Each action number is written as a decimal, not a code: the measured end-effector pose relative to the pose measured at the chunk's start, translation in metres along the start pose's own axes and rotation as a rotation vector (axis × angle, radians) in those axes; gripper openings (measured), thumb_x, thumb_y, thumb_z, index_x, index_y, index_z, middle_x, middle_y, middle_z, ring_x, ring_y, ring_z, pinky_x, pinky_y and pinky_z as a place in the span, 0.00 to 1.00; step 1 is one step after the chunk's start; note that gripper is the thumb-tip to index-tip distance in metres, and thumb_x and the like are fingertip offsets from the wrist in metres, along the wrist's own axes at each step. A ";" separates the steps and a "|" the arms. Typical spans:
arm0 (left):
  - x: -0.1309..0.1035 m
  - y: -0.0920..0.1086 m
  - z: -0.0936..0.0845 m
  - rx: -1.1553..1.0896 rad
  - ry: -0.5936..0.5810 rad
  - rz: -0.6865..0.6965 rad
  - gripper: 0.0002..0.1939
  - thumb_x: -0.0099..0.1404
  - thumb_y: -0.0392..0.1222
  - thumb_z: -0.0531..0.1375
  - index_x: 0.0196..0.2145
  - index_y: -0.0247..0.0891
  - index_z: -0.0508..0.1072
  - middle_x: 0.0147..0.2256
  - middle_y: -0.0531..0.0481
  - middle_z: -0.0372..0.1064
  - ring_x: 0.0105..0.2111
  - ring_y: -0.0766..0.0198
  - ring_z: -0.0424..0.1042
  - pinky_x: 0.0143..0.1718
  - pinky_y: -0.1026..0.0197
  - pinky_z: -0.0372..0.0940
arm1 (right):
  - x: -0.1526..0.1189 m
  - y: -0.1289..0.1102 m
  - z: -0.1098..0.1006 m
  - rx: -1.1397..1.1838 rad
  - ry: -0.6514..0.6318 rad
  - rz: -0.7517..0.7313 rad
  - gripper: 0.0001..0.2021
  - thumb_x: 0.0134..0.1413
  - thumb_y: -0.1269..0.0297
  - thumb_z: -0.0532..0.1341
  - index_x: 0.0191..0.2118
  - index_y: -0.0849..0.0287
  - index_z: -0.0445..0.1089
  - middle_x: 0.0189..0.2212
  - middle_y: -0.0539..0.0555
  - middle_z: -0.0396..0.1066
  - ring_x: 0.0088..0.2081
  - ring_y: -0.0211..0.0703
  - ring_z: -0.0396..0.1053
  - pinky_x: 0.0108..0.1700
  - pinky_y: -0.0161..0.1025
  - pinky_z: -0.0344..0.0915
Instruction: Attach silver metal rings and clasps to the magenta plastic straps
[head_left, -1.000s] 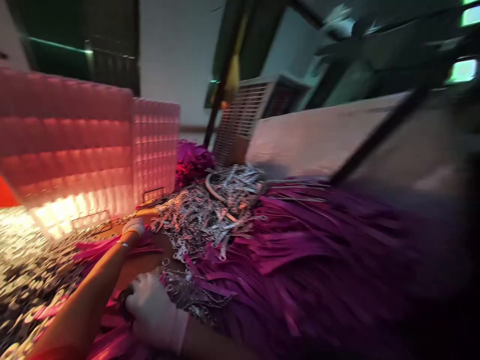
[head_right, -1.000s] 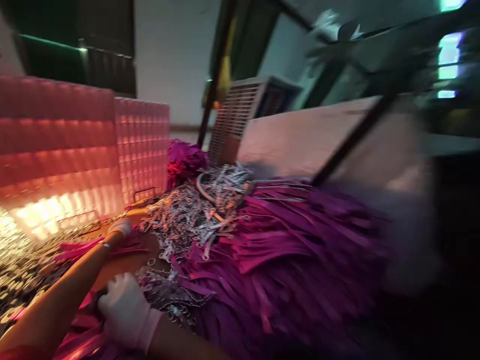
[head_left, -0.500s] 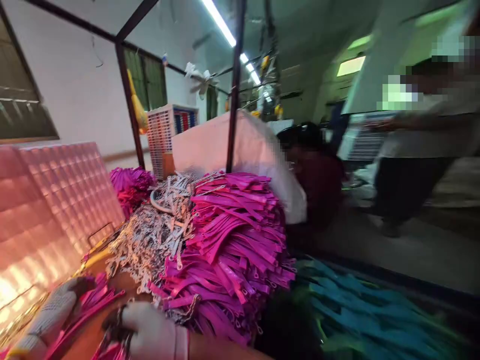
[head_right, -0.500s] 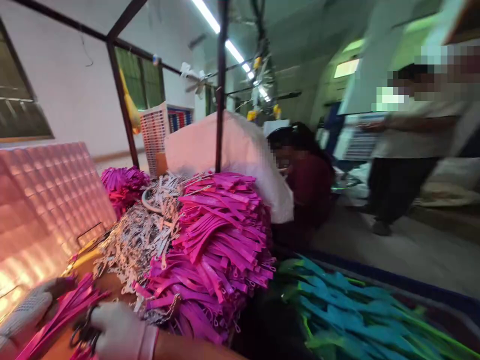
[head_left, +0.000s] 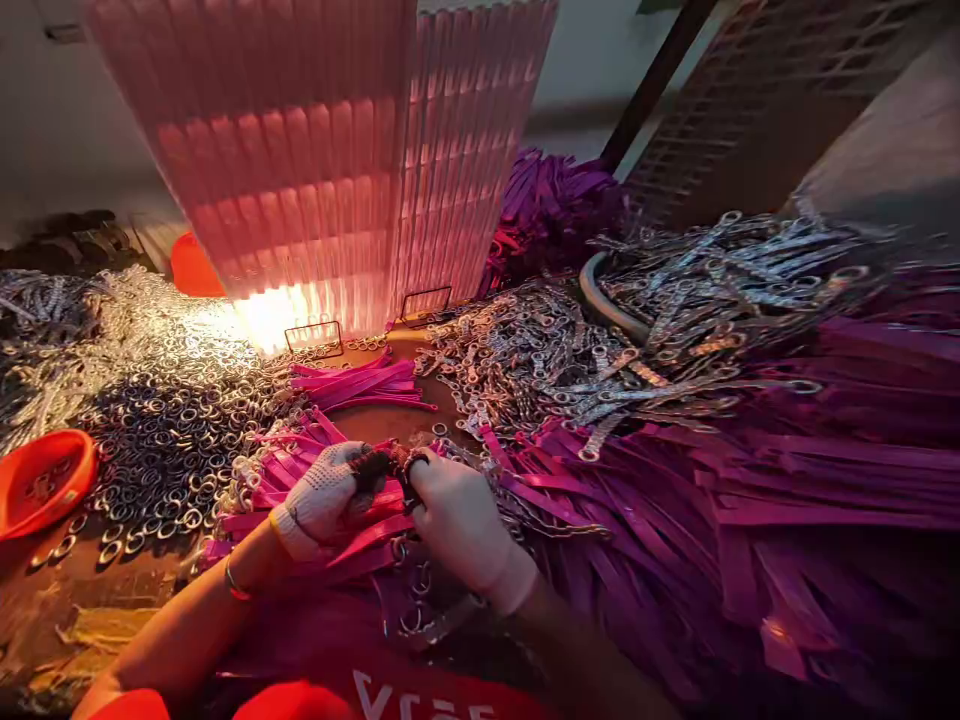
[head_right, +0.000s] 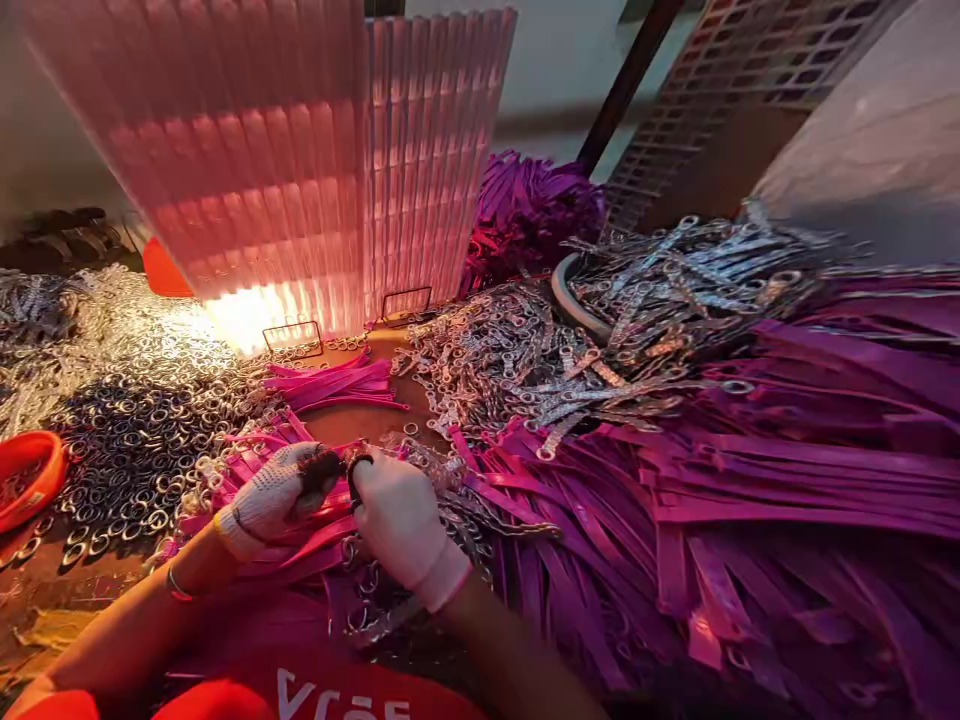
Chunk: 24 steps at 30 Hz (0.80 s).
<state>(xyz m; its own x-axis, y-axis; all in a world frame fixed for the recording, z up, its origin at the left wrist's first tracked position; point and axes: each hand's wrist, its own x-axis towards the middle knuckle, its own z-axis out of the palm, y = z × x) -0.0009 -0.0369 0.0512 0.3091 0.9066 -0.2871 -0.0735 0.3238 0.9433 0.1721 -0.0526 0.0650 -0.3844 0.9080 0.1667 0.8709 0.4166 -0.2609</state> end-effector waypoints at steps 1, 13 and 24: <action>-0.002 -0.001 0.000 0.006 -0.012 0.004 0.20 0.62 0.54 0.61 0.24 0.37 0.63 0.16 0.59 0.53 0.13 0.75 0.48 0.14 0.69 0.42 | 0.001 -0.002 -0.002 -0.032 -0.017 0.009 0.12 0.48 0.79 0.55 0.35 0.61 0.73 0.34 0.58 0.74 0.33 0.44 0.68 0.34 0.39 0.52; -0.005 -0.015 -0.008 0.902 0.022 0.334 0.08 0.66 0.34 0.55 0.30 0.35 0.70 0.26 0.52 0.69 0.25 0.67 0.64 0.27 0.64 0.53 | -0.010 0.011 0.037 -0.151 0.206 -0.167 0.09 0.44 0.77 0.54 0.29 0.61 0.70 0.27 0.56 0.69 0.27 0.43 0.59 0.30 0.41 0.47; -0.005 -0.042 -0.010 0.584 -0.062 0.261 0.09 0.65 0.32 0.54 0.37 0.32 0.74 0.34 0.46 0.75 0.33 0.61 0.72 0.35 0.62 0.66 | -0.010 0.024 0.043 0.018 0.076 -0.168 0.17 0.47 0.77 0.51 0.42 0.63 0.72 0.28 0.56 0.70 0.29 0.46 0.65 0.32 0.38 0.56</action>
<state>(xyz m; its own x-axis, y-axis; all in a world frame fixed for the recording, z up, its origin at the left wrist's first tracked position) -0.0090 -0.0525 0.0119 0.4061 0.9128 -0.0423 0.3697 -0.1218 0.9211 0.1839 -0.0497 0.0163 -0.4993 0.8198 0.2804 0.7903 0.5636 -0.2403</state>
